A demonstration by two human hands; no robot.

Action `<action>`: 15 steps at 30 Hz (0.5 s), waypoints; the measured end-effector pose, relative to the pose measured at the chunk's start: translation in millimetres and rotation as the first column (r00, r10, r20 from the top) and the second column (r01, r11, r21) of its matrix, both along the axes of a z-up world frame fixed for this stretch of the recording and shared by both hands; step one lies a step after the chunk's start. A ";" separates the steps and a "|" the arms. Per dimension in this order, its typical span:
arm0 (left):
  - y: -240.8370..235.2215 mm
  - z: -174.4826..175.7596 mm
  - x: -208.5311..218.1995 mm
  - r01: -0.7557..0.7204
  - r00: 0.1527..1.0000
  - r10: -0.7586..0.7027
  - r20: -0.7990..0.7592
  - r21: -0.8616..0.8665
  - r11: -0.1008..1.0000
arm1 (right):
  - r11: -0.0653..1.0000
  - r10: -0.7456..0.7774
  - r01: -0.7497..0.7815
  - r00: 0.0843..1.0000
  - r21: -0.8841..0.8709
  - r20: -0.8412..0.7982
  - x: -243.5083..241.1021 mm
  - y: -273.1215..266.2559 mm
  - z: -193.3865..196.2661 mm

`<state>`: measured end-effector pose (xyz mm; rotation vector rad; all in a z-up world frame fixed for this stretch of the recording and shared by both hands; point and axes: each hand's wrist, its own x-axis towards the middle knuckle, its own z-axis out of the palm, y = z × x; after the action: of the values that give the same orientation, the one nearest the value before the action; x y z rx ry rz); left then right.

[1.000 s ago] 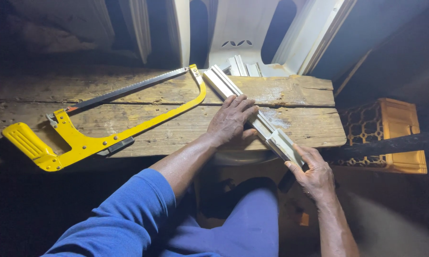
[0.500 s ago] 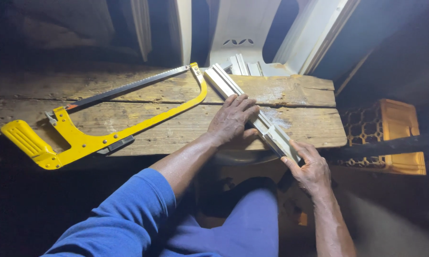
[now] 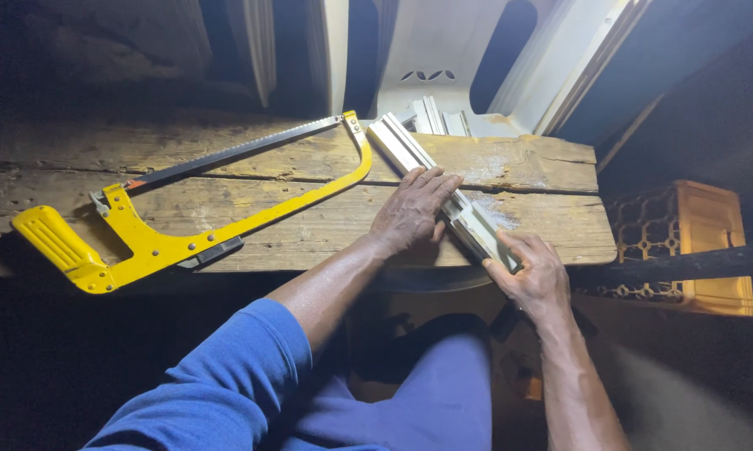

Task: Inspecting and aligning small white trim pieces on a wooden workbench to check for fit

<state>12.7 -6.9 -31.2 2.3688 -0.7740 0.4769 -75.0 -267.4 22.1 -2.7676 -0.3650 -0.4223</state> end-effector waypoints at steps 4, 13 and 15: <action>-1.9 -12.0 8.4 -0.005 1.000 0.004 -0.006 -0.085 0.996 | 0.998 0.037 -0.037 0.999 0.043 0.006 19.7 14.8 -2.6; 11.3 15.0 -2.1 -0.317 0.941 0.337 -0.012 -0.372 0.872 | 1.000 0.021 -0.022 0.999 -0.020 -0.046 40.9 24.7 -9.1; 9.7 6.9 2.1 -0.399 0.907 0.420 -0.032 -0.379 0.835 | 0.999 0.005 -0.008 0.998 -0.037 -0.061 42.0 24.6 -8.7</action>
<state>14.8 2.9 -24.3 2.1498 -0.1551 0.7927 -33.0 -242.9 13.4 -2.8072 -0.3704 -0.3313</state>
